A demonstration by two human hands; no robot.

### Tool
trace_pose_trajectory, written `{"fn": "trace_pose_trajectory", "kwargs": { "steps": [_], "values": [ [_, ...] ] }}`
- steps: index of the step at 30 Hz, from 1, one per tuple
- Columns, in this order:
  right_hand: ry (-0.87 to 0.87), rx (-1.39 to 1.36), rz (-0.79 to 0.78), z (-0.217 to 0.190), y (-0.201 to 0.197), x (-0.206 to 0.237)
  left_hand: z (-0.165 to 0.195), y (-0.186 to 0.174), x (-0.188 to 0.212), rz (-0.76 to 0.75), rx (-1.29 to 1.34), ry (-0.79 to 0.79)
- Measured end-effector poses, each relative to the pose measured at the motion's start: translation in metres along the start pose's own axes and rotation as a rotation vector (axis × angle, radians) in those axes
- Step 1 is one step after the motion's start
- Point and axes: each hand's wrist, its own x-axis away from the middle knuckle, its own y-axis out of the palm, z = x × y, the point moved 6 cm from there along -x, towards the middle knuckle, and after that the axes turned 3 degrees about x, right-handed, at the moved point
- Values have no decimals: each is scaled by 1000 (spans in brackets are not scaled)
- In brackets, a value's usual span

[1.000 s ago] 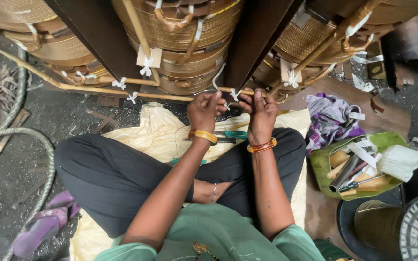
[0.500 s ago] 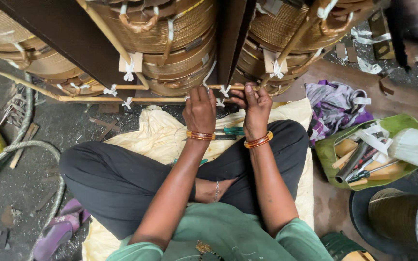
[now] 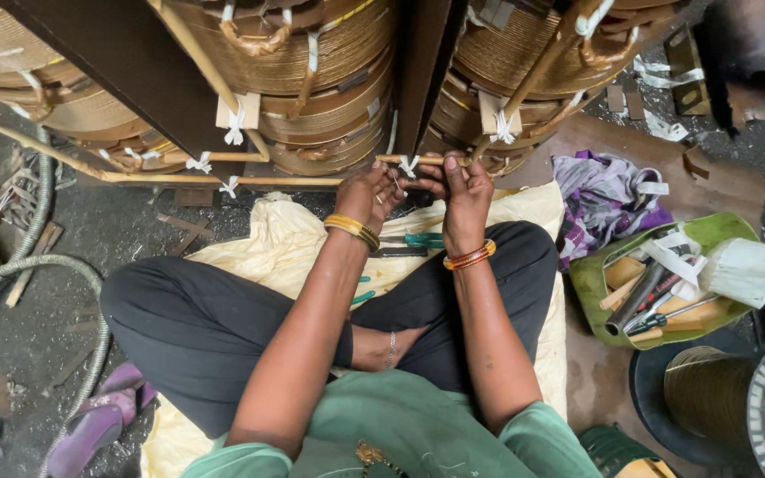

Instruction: The person sits cross-legged on the floor and repairs a copper-wound electrical component. They use a knife to scrape and trim the copper wire, then use pliers to bend and secure the wire ends. The person works on multiple stacked components in a workshop setting.

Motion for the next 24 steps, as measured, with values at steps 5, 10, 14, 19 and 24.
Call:
{"fn": "trace_pose_trajectory", "kwargs": {
  "steps": [5, 10, 14, 19, 24],
  "values": [
    [73, -71, -9, 12, 9, 22, 10, -8, 9, -10, -83, 95],
    [298, 22, -67, 61, 31, 49, 22, -13, 14, -56, -150, 97],
    [577, -681, -140, 91, 65, 42, 25, -15, 11, -15, -201, 79],
    [775, -1084, -142, 106, 91, 24, 24, -16, 4, 17, -173, 39],
    [699, -839, -44, 123, 73, 5, 18, -11, 1, 9, -86, 90]
  ]
}}
